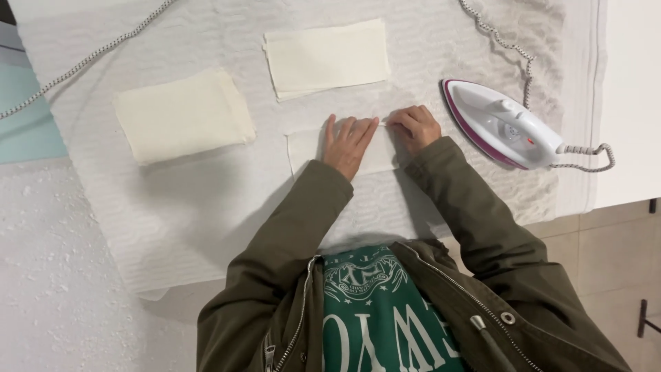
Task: Ironing small rectangular pieces of white fabric on a padded surface.
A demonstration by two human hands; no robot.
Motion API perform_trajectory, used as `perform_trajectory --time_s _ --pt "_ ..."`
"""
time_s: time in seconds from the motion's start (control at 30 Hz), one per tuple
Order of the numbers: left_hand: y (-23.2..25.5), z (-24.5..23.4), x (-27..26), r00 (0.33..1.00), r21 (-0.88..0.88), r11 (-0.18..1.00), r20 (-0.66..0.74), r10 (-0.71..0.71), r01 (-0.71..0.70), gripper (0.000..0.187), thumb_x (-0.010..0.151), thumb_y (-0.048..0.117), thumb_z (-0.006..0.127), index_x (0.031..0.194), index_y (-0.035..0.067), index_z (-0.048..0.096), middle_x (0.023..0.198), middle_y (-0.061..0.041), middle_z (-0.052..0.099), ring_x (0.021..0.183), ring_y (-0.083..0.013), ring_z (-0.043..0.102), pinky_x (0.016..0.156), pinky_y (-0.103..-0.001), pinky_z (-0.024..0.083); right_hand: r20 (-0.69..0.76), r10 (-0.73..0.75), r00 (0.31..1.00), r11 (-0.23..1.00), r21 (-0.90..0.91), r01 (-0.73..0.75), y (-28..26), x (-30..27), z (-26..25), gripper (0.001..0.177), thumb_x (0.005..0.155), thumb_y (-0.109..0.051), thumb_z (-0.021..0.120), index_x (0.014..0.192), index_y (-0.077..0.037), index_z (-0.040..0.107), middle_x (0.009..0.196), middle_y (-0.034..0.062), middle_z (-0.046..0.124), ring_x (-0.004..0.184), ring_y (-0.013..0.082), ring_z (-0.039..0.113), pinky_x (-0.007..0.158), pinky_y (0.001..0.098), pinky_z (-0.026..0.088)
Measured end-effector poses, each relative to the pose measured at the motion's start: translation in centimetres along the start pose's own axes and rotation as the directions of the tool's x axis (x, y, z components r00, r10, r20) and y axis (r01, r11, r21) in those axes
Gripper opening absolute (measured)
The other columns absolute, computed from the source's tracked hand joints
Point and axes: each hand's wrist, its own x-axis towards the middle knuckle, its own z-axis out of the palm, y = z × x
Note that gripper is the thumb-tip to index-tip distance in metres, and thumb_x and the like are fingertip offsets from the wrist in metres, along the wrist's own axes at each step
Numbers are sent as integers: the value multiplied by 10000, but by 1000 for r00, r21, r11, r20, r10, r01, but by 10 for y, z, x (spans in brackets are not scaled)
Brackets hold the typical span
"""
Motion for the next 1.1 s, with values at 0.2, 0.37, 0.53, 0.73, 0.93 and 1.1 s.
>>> perform_trajectory --time_s 0.2,0.37,0.53,0.73,0.93,1.1 --pt "-2 -1 -2 995 105 992 82 65 -73 733 867 -71 573 1557 114 410 1462 -11 482 1345 -273 461 1200 -709 181 -1 0 1000 1000 -7 0 7 -3 6 153 882 -28 805 1024 -77 775 1062 60 727 945 248 654 804 366 582" --pt "-1 -3 -2 993 93 993 101 65 -75 734 871 -86 569 1563 93 404 1470 -29 462 1344 -287 451 1203 -721 176 3 -15 1000 1000 -22 15 12 -5 9 169 874 -26 810 1032 -76 780 1067 71 726 956 249 656 808 362 588" --pt "0 -1 -3 995 81 994 76 63 -69 731 870 -86 575 1561 83 403 1473 -33 457 1344 -295 453 1209 -725 174 -24 -47 999 998 -33 46 1 0 -9 160 860 -30 812 1016 -58 784 1035 110 715 947 265 655 792 361 582" --pt "-2 1 -5 995 104 991 54 84 -89 728 874 -96 586 1558 86 413 1468 -25 453 1343 -279 452 1218 -723 171 -22 -13 1000 915 -403 3 18 3 -113 79 1001 -84 801 982 -68 725 920 95 682 844 245 647 741 422 548" --pt "1 -9 -3 996 108 991 42 80 -84 729 867 -89 602 1553 81 422 1463 -28 445 1347 -283 447 1220 -714 170 -2 192 981 862 -478 -170 54 -28 -171 474 909 -413 822 1127 -27 655 1009 174 694 819 290 705 655 425 607" --pt "1 -10 -3 996 77 995 52 66 -70 717 882 -80 595 1557 79 416 1458 -37 445 1352 -295 439 1230 -706 160 352 645 678 714 -596 -369 33 -1 -166 681 940 -649 624 1300 -72 658 830 213 743 606 304 742 569 452 636"
